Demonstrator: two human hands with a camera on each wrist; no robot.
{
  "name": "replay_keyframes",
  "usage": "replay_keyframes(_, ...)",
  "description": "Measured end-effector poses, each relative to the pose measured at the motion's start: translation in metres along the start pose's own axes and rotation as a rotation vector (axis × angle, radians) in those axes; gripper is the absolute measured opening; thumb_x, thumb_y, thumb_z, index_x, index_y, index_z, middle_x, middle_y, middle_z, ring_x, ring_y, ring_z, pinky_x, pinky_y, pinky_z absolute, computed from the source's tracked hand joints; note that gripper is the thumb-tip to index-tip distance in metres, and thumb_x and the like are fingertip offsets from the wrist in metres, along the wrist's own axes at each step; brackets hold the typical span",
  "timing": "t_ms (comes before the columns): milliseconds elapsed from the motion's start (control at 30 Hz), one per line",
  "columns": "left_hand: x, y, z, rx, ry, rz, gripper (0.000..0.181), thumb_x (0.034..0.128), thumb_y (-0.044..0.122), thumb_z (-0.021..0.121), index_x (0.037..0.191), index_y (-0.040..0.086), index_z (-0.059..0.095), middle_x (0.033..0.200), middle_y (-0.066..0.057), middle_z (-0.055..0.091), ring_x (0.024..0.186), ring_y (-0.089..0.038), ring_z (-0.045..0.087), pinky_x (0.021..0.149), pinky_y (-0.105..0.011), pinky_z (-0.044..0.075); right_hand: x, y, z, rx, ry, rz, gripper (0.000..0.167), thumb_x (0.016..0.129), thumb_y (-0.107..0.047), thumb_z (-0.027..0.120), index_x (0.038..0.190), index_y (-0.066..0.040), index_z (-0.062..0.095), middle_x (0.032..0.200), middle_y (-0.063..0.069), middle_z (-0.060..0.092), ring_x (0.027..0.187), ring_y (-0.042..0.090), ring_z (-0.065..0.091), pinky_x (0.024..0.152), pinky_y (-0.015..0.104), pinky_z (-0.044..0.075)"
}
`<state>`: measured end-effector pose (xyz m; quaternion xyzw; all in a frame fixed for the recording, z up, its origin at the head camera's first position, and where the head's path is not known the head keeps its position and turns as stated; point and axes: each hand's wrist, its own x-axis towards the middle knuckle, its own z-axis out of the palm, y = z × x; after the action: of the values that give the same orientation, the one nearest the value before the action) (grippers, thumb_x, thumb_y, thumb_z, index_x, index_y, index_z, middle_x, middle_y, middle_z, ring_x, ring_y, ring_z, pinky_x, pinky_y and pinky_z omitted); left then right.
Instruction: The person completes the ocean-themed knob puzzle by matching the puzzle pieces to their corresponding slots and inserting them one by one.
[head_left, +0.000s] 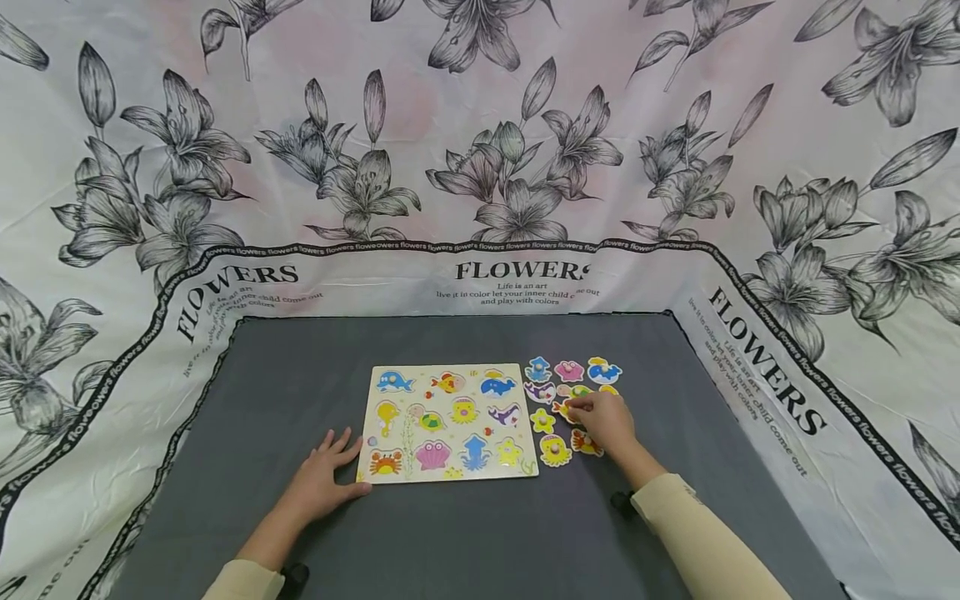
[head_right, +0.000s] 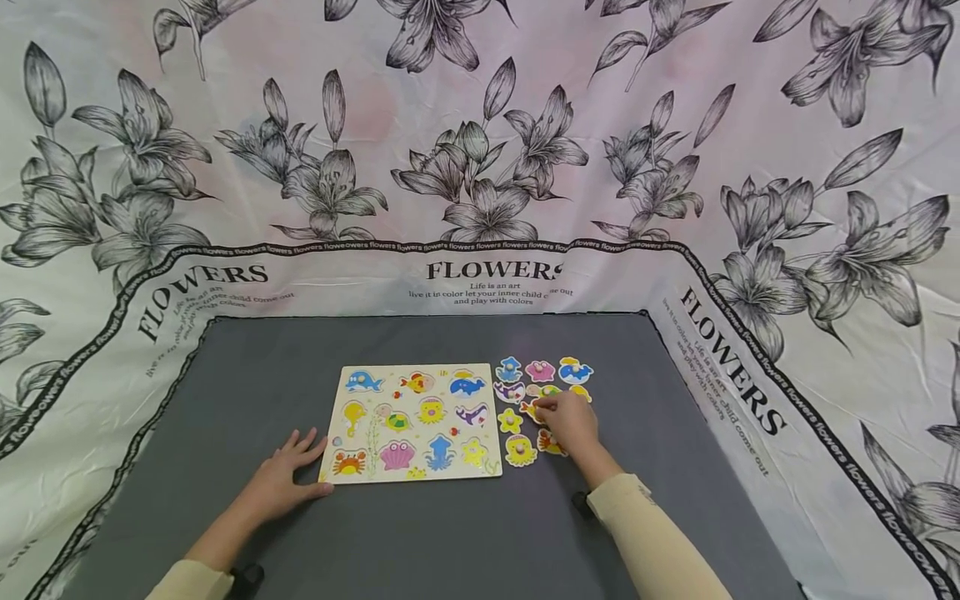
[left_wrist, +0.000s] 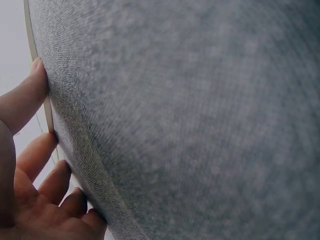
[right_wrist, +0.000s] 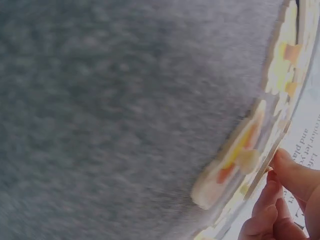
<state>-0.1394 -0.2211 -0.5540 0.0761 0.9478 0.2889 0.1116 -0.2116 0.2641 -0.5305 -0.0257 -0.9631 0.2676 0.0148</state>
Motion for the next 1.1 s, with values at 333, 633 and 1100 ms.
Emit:
replay_keyframes(333,0.000,-0.004,0.001,-0.002,-0.001,0.016,0.092,0.0772,0.047,0.084,0.150,0.007,0.047,0.161,-0.022,0.032,0.152,-0.048,0.016,0.117,-0.071,0.020,0.001,-0.014,-0.002,0.005,-0.023,-0.013,0.018,0.090,-0.024,0.078,0.104,-0.015,0.083,0.091,0.002,0.078,0.066,0.009,0.062,0.055,0.028,0.044)
replay_keyframes(633,0.000,-0.004,0.001,-0.007,-0.005,0.000,0.092,0.0770,0.049,0.084,0.151,0.008,0.048,0.161,-0.021,0.032,0.152,-0.048,0.016,0.117,-0.071,0.019,0.008,-0.034,-0.005,0.002,-0.001,-0.097,0.017,0.089,-0.021,0.079,0.104,-0.014,0.083,0.091,0.003,0.079,0.068,0.010,0.063,0.055,0.027,0.046)
replay_keyframes(1100,0.001,-0.001,-0.001,-0.008,0.002,-0.004,0.092,0.0770,0.048,0.084,0.151,0.008,0.047,0.161,-0.021,0.032,0.152,-0.047,0.016,0.117,-0.071,0.019,0.016,-0.054,-0.009,0.023,-0.051,-0.086,0.018,0.091,-0.020,0.077,0.107,-0.013,0.082,0.089,0.002,0.079,0.074,0.011,0.069,0.061,0.027,0.051)
